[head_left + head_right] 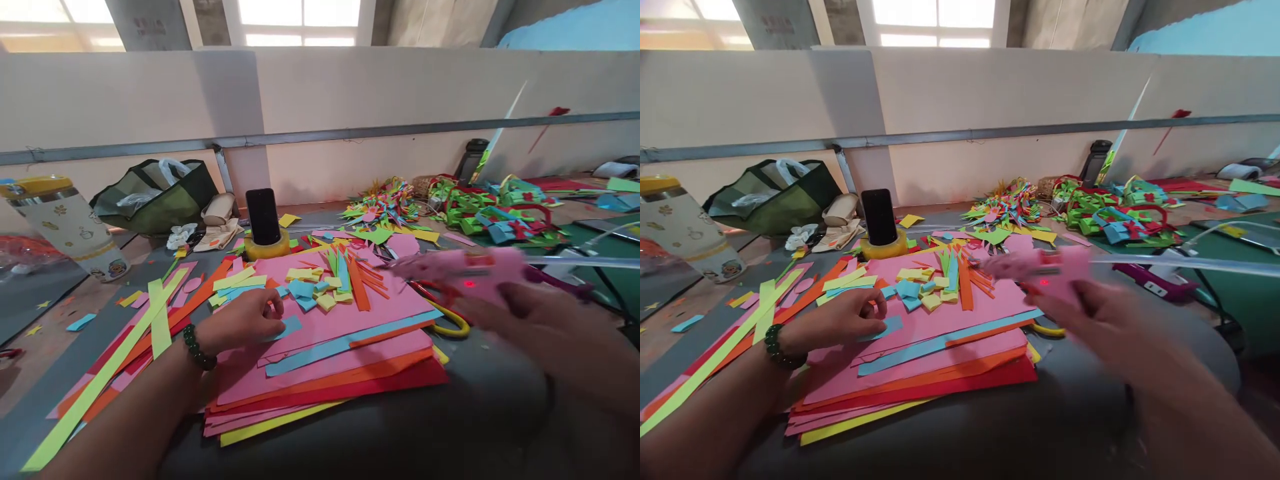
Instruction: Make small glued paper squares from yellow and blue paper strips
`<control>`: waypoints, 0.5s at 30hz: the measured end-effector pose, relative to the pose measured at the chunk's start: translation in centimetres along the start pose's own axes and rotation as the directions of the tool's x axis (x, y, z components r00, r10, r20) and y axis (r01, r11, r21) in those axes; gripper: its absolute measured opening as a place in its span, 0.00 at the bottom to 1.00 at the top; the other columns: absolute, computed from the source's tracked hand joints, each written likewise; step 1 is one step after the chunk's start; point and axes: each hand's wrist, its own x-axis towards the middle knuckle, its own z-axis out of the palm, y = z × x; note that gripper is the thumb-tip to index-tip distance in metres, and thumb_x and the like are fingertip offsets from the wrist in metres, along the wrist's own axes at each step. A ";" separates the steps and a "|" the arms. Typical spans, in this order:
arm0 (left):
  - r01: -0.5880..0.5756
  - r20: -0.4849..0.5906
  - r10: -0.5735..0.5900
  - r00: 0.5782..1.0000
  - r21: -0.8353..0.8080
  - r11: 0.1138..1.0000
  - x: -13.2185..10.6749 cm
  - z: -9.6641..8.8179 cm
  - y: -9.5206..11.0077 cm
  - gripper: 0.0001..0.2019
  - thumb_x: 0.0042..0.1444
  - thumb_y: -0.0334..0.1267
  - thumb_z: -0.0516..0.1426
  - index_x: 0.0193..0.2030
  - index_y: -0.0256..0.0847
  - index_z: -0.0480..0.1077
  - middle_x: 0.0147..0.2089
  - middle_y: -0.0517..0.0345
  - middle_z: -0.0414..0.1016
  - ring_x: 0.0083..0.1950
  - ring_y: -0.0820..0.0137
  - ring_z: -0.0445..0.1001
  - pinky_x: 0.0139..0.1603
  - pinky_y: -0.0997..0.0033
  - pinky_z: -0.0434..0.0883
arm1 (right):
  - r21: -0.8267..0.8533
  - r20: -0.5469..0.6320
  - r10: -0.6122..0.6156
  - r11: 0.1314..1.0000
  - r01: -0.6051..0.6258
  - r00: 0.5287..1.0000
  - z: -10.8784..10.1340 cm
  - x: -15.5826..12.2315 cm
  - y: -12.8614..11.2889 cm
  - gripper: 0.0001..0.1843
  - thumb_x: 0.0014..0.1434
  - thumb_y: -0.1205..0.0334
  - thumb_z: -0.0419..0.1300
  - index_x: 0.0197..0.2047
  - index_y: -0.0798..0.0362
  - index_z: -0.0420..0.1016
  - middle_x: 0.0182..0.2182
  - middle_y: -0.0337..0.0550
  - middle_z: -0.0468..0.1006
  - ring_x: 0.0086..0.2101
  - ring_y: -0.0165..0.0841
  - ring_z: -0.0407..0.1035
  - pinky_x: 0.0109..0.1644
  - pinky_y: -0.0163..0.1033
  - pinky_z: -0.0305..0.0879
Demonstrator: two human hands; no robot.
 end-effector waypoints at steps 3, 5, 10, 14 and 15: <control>0.015 0.015 -0.014 1.000 -0.015 1.000 0.0 0.0 -0.1 0.06 0.42 0.37 0.57 0.31 0.42 0.68 0.20 0.65 0.65 0.22 0.72 0.62 0.20 0.75 0.55 | 0.145 0.250 -0.217 0.972 0.185 0.944 2.5 -0.4 -3.3 0.29 0.53 0.32 0.48 0.24 0.51 0.60 0.21 0.38 0.62 0.23 0.29 0.57 0.24 0.35 0.55; 0.009 0.009 -0.009 1.000 -0.016 1.000 0.0 0.0 0.0 0.07 0.42 0.37 0.57 0.30 0.42 0.67 0.21 0.65 0.64 0.22 0.73 0.62 0.20 0.75 0.55 | 0.192 0.328 -0.329 0.941 0.278 0.886 4.1 -0.4 -4.8 0.26 0.56 0.35 0.48 0.25 0.51 0.59 0.21 0.37 0.60 0.23 0.28 0.55 0.25 0.34 0.54; 0.014 0.036 -0.015 0.999 0.031 0.999 -0.2 -0.2 0.4 0.07 0.42 0.36 0.56 0.31 0.41 0.66 0.22 0.66 0.63 0.24 0.73 0.62 0.22 0.76 0.55 | 0.181 0.370 -0.429 0.903 0.389 0.824 6.4 0.2 -6.7 0.21 0.60 0.42 0.49 0.29 0.52 0.64 0.24 0.38 0.67 0.24 0.29 0.60 0.29 0.34 0.56; 0.033 0.051 -0.037 0.998 0.069 0.997 -0.3 -0.3 0.8 0.07 0.44 0.36 0.55 0.33 0.41 0.65 0.24 0.65 0.64 0.25 0.73 0.63 0.23 0.76 0.56 | 0.161 0.443 -0.438 0.897 0.411 0.782 6.2 0.6 -7.3 0.19 0.61 0.45 0.48 0.34 0.52 0.65 0.28 0.41 0.72 0.28 0.32 0.65 0.30 0.35 0.57; 0.035 0.050 -0.039 0.998 0.073 0.997 -0.3 -0.3 0.8 0.07 0.44 0.35 0.55 0.32 0.41 0.65 0.24 0.65 0.64 0.25 0.73 0.63 0.24 0.76 0.56 | 0.155 0.454 -0.436 0.898 0.413 0.777 5.9 0.6 -7.4 0.19 0.62 0.45 0.48 0.34 0.52 0.65 0.28 0.42 0.73 0.28 0.33 0.66 0.30 0.35 0.57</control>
